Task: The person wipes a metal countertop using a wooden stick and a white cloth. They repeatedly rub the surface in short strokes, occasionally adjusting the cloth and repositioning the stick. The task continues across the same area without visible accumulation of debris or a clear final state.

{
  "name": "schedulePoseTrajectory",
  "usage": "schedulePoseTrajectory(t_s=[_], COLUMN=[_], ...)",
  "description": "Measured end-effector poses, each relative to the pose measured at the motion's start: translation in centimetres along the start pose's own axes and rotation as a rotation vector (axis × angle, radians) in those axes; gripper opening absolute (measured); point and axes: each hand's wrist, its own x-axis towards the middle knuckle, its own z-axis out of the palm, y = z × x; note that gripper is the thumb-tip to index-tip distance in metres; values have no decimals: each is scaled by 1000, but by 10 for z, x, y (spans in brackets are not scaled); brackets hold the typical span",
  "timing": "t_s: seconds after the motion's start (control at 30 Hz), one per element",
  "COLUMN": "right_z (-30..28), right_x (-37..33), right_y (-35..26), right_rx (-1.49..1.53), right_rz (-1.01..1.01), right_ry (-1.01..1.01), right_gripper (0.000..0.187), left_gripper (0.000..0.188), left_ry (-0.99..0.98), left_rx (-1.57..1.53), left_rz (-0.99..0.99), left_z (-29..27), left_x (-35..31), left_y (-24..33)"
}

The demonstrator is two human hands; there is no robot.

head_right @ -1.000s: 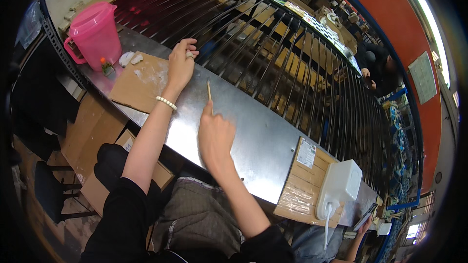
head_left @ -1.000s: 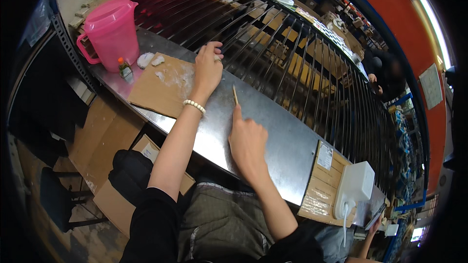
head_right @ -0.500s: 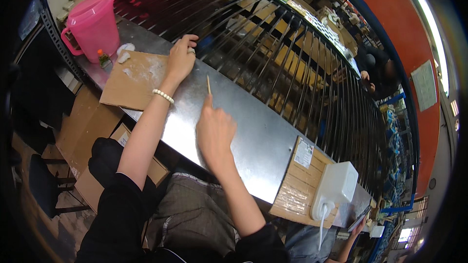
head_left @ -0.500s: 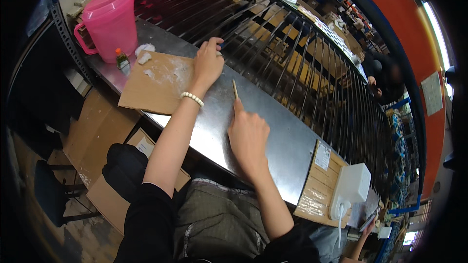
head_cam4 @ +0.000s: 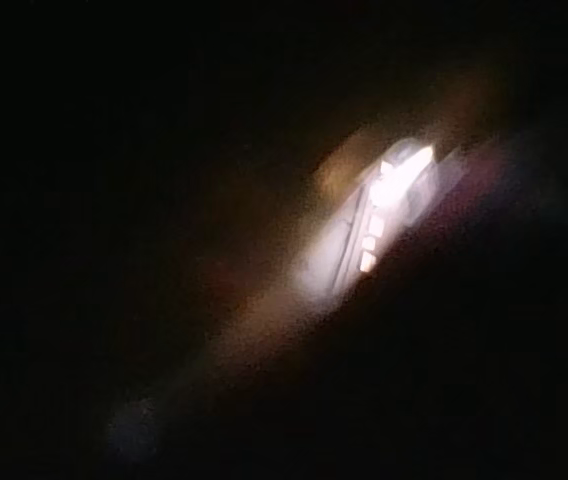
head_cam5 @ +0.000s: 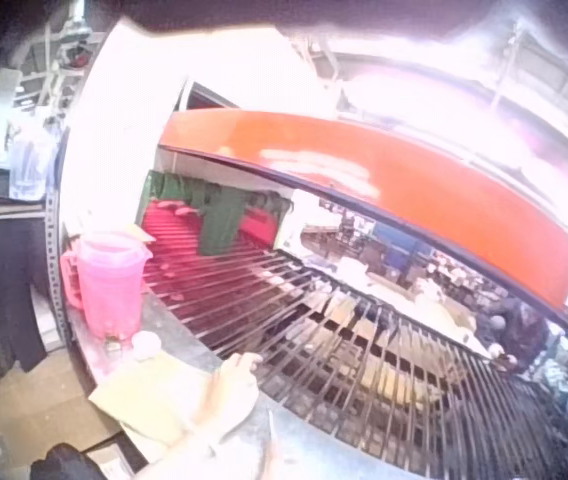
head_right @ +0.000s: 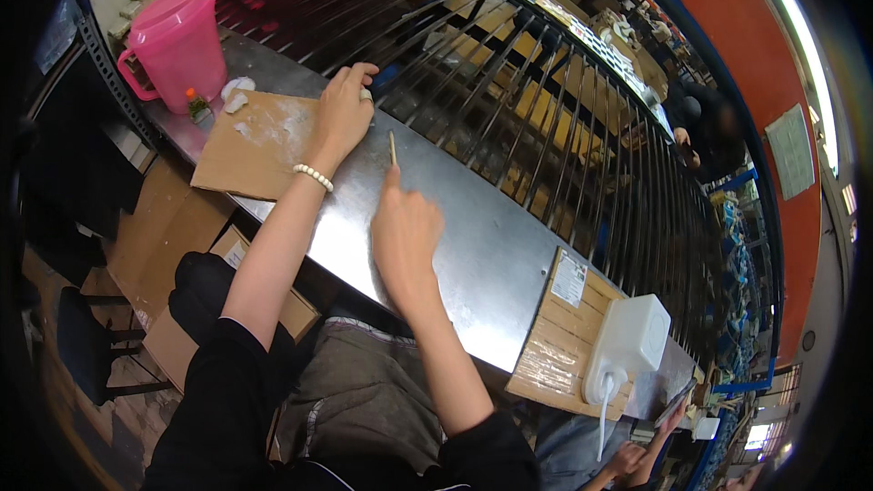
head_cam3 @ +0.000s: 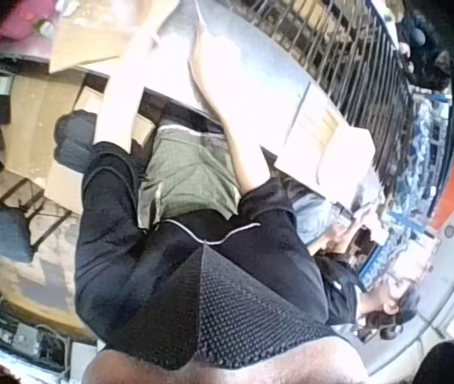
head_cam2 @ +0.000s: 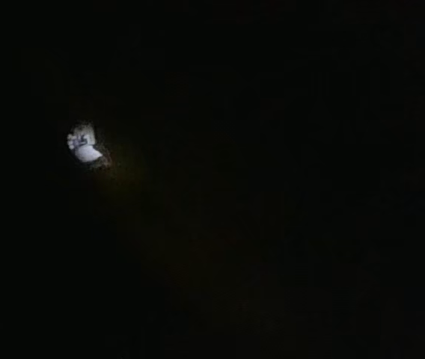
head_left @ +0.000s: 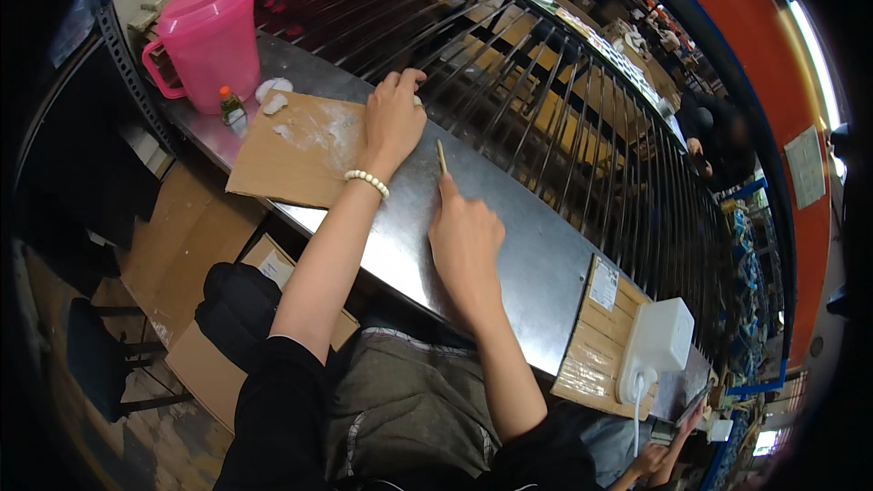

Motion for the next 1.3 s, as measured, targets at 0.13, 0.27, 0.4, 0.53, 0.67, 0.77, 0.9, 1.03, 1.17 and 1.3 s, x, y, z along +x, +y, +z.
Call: schedulePoseTrajectory(t_s=[0.13, 0.27, 0.4, 0.53, 0.67, 0.77, 0.9, 1.03, 1.17, 1.3], right_z=[-3, 3, -9, -1, -1, -3, 4, -7, 3, -1], right_x=[-13, 9, -18, -6, -13, -10, -2, -17, 1, -20], right_y=[-1, 14, 4, 11, 4, 6, 12, 4, 27, 0], right_rx=[5, -35, -47, -44, -62, -43, -59, -29, -47, -143], right_rz=[108, 35, 45, -16, 22, 25, -22, 37, -15, 4], right_ry=[-62, 19, -104, 11, -46, -52, 20, -79, -3, -39], right_gripper=[36, 39, 44, 46, 46, 46, 47, 41, 46, 47], left_gripper=[37, 37, 37, 36, 36, 36, 35, 35, 33, 33], left_ry=[16, 30, 11, -8, -5, 22, 41, 62, 55, 46], left_rx=[28, -107, -142, -158, -182, -171, -205, -150, -183, -161], left_rz=[-72, -113, -138, -90, -110, -75, -80, -81, -42, -90], left_z=[1, 6, 1, 9, 10, 10, 9, 6, 9, 2], left_x=[4, 8, 10, 6, 4, 6, 6, 4, 9, 8], left_y=[-3, -5, -4, -7, -4, -4, 0, -5, -2, -6])
